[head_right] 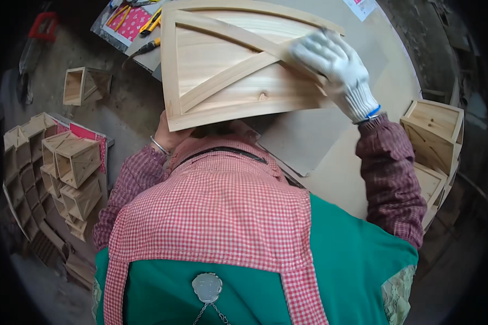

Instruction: The person sands a wooden box using sandpaper on a workbench and then stacks wooden boxes onto a large stack of wooden boxes.

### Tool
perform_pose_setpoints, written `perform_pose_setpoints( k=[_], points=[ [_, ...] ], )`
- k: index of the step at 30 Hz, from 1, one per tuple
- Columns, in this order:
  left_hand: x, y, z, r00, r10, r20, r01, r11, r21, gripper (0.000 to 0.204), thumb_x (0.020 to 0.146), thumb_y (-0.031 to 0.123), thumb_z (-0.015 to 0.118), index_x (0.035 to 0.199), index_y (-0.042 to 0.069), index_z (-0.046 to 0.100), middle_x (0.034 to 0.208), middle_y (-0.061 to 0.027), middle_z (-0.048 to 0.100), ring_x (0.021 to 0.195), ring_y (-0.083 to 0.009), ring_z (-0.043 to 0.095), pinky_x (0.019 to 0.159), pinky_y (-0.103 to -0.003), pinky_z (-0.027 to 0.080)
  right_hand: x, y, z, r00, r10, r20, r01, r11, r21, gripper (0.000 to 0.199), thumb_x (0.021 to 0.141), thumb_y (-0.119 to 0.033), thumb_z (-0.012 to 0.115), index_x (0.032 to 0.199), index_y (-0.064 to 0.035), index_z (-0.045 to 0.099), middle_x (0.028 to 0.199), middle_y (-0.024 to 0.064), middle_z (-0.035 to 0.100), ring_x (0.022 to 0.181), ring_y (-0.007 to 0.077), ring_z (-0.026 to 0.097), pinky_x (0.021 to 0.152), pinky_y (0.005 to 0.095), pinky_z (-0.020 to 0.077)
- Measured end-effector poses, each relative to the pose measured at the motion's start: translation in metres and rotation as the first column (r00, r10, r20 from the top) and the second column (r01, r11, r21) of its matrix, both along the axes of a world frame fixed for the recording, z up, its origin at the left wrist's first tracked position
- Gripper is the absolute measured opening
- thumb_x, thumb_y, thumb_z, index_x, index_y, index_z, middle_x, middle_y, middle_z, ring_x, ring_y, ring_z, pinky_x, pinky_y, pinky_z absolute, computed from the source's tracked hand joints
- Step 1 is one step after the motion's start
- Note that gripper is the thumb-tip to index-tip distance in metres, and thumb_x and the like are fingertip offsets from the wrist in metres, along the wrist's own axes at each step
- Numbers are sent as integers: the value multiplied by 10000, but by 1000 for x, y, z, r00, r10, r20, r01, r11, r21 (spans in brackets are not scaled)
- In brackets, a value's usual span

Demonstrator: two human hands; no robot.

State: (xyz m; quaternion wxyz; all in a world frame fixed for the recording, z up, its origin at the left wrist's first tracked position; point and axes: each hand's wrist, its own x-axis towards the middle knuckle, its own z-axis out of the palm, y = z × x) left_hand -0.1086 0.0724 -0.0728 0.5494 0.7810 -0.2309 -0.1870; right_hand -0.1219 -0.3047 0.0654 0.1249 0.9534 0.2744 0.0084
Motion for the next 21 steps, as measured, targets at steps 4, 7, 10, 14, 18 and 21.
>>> perform_pose_setpoints(
  k=[4, 7, 10, 14, 18, 21],
  points=[
    [4, -4, 0, 1000, -4, 14, 5, 999, -40, 278, 708, 33, 689, 985, 36, 657, 871, -95, 698, 827, -182, 673, 750, -289, 510, 2, 139, 18, 988, 19, -156, 80, 793, 604, 398, 712, 38, 535, 1072, -113, 615, 1048, 80, 629, 1028, 232, 580, 966, 386, 420],
    [4, -7, 8, 900, 60, -433, -126, 984, -124, 281, 723, 33, 671, 1003, 28, 646, 886, -92, 699, 838, -161, 666, 746, -281, 509, -40, 177, -25, 977, 158, -140, 76, 351, 933, 423, 671, 33, 530, 1060, -111, 615, 959, 80, 630, 938, 255, 587, 875, 365, 465],
    [0, 0, 6, 981, 26, -193, -35, 998, -44, 294, 727, 49, 688, 1016, 23, 639, 904, -96, 699, 846, -152, 660, 750, -282, 508, -4, 123, 17, 986, 20, -164, 97, 735, 671, 536, 681, 42, 538, 1209, -52, 535, 991, 131, 640, 915, 300, 614, 787, 357, 508],
    [9, 0, -3, 995, -88, -51, 89, 996, 16, 309, 732, 75, 706, 1026, 17, 631, 930, -102, 697, 862, -152, 658, 758, -290, 510, -13, 138, 15, 766, -552, -331, 606, 792, 81, 425, 667, 23, 559, 1083, -60, 580, 878, 85, 638, 789, 280, 630, 692, 364, 516],
    [9, -1, -11, 931, -40, -363, 14, 997, -73, 344, 722, 122, 727, 1033, 13, 627, 936, -123, 692, 869, -201, 669, 762, -317, 514, -16, 211, 45, 884, -396, -248, 426, 901, 81, 137, 689, -55, 587, 820, -91, 599, 736, 53, 607, 692, 267, 631, 569, 385, 498],
    [15, 4, -10, 915, -77, -396, 41, 994, -99, 369, 707, 156, 738, 1032, 18, 631, 934, -147, 684, 874, -259, 670, 760, -341, 516, -12, 223, 46, 889, -354, -291, 417, 888, 195, 38, 696, -106, 597, 734, -105, 591, 701, 59, 600, 686, 273, 633, 538, 391, 487]
  ],
)
